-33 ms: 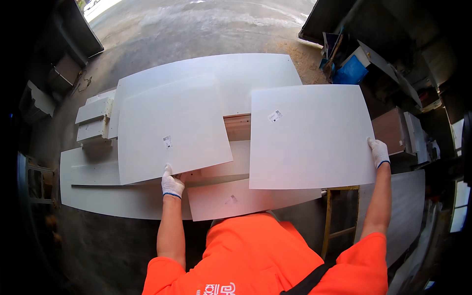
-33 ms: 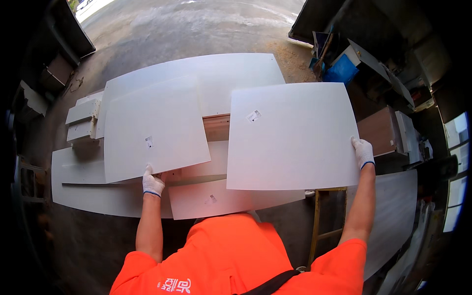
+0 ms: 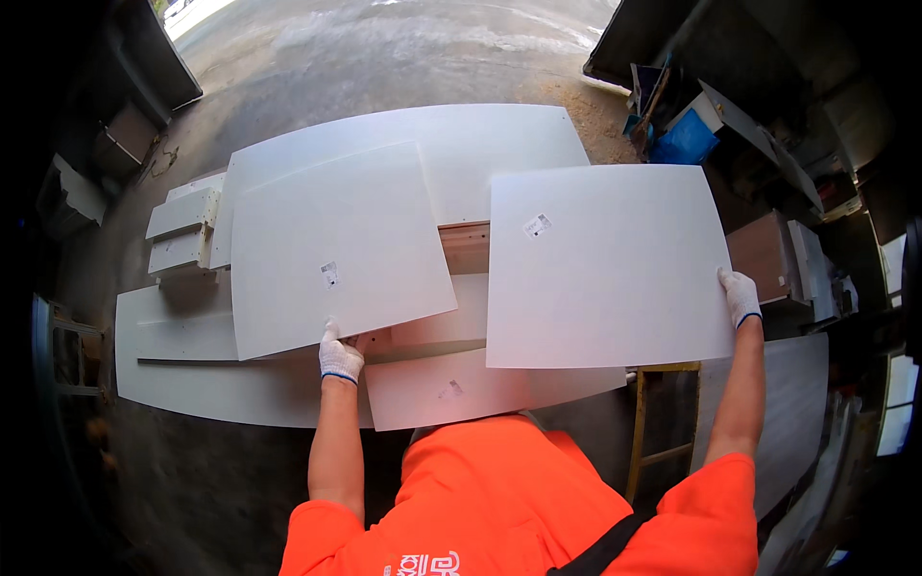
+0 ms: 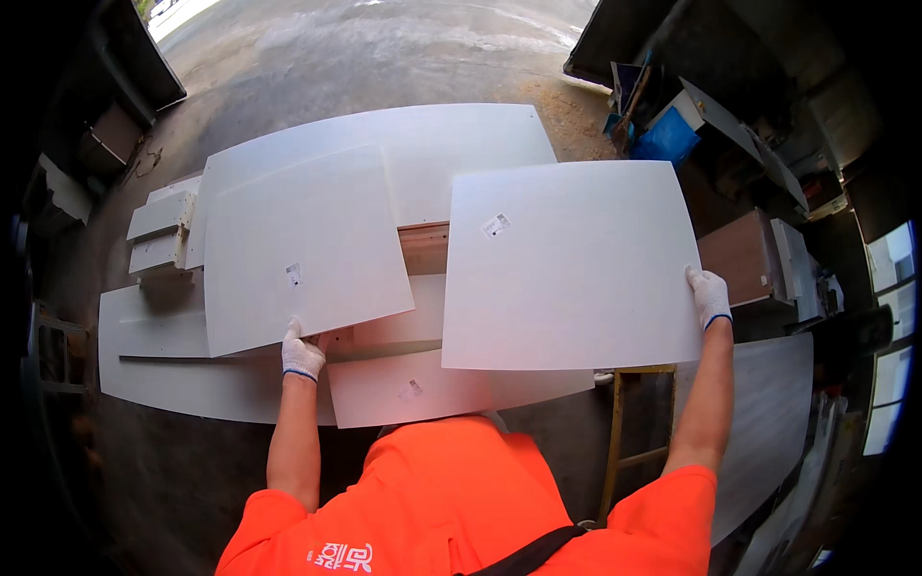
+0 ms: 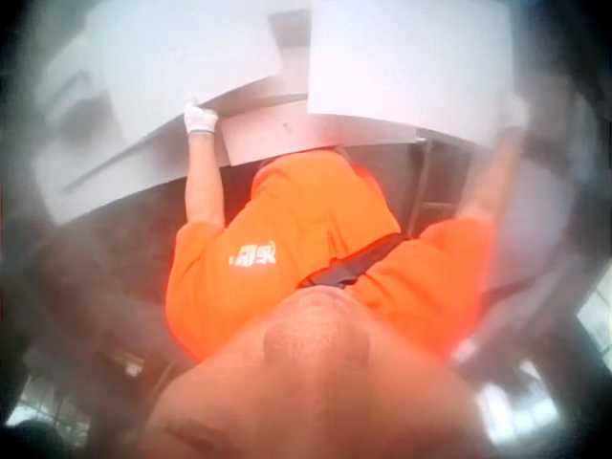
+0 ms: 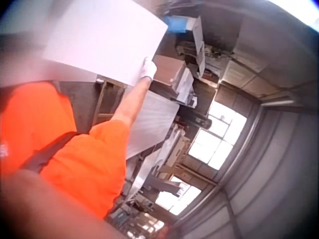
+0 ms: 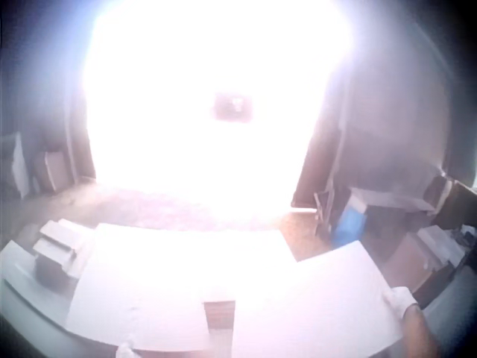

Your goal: The person organizes white furniture panels on a table, then moves to a separate workbench to pick up and inspect small fasteners by hand.

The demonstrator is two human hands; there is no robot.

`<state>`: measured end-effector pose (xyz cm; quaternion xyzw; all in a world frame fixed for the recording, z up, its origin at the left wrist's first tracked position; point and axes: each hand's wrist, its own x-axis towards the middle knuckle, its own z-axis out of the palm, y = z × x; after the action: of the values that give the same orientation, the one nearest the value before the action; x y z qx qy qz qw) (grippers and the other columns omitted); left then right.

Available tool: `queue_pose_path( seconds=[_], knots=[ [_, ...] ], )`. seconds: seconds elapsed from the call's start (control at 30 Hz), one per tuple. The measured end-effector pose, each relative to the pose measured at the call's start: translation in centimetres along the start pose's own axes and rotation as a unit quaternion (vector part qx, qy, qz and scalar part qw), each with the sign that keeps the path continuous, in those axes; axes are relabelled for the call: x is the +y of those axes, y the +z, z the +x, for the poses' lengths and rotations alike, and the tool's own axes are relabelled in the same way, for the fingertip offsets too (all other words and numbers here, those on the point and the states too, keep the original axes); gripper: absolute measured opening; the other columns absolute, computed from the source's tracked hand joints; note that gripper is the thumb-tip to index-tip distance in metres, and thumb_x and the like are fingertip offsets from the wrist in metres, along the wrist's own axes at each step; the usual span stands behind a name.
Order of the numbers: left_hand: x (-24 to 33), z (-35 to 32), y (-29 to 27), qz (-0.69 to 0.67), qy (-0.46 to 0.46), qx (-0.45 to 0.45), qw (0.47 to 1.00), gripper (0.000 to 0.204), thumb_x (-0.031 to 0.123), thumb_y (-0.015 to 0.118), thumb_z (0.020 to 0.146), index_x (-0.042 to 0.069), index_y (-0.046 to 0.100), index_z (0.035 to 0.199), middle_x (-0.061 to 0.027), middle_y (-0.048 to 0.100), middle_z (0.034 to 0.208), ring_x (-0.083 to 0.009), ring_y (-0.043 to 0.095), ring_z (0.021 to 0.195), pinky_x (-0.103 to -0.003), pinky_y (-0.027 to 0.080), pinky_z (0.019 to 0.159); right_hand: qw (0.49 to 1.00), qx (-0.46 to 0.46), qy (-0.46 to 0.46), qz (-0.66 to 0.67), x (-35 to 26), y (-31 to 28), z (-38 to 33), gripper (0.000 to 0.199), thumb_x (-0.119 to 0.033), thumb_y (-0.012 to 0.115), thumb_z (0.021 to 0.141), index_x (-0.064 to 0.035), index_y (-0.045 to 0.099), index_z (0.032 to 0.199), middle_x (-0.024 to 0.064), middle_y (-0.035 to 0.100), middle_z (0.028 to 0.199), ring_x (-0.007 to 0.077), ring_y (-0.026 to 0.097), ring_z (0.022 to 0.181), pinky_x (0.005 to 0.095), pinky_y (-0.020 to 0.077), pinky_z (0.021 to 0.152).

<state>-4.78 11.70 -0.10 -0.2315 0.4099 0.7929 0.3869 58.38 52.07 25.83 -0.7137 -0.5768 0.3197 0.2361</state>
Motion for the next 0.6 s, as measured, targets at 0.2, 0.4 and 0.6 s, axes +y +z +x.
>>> queue_pose_path(
  seconds=[0.2,0.4,0.6],
  knots=[
    [-1.4,1.0,0.4,0.0,-0.012,-0.004,1.0,0.039,0.04,0.062,0.101,0.007,0.061,0.123,-0.0111,0.066,0.119,-0.0296,0.065,0.111,-0.05,0.057,0.097,1.0,-0.015,0.017,-0.014,3.7,1.7,0.0,0.038,-0.033,0.068,0.098,0.0036,0.073,0.109,0.0069,0.072,0.099,0.0152,0.062,0.087,0.0333,0.05,0.08],
    [-3.8,-5.1,3.5,0.165,-0.141,-0.094,0.972,0.06,0.049,0.056,0.102,-0.002,0.053,0.135,-0.0187,0.064,0.126,-0.0315,0.064,0.115,-0.048,0.055,0.097,0.99,-0.029,0.111,0.076,11.0,5.2,-4.1,0.039,-0.033,0.066,0.098,0.0032,0.073,0.109,0.009,0.074,0.101,0.0181,0.066,0.089,0.0356,0.0523,0.081],
    [-7.0,-10.4,13.2,0.486,-0.156,-0.238,0.826,0.062,0.048,0.056,0.103,-0.007,0.058,0.131,-0.0165,0.067,0.114,-0.0201,0.064,0.099,-0.035,0.053,0.083,0.988,0.014,0.125,0.092,16.8,11.6,-8.5,0.04,-0.034,0.067,0.097,0.0058,0.072,0.096,0.0058,0.069,0.086,0.0156,0.058,0.076,0.0354,0.0476,0.07]
  ],
)
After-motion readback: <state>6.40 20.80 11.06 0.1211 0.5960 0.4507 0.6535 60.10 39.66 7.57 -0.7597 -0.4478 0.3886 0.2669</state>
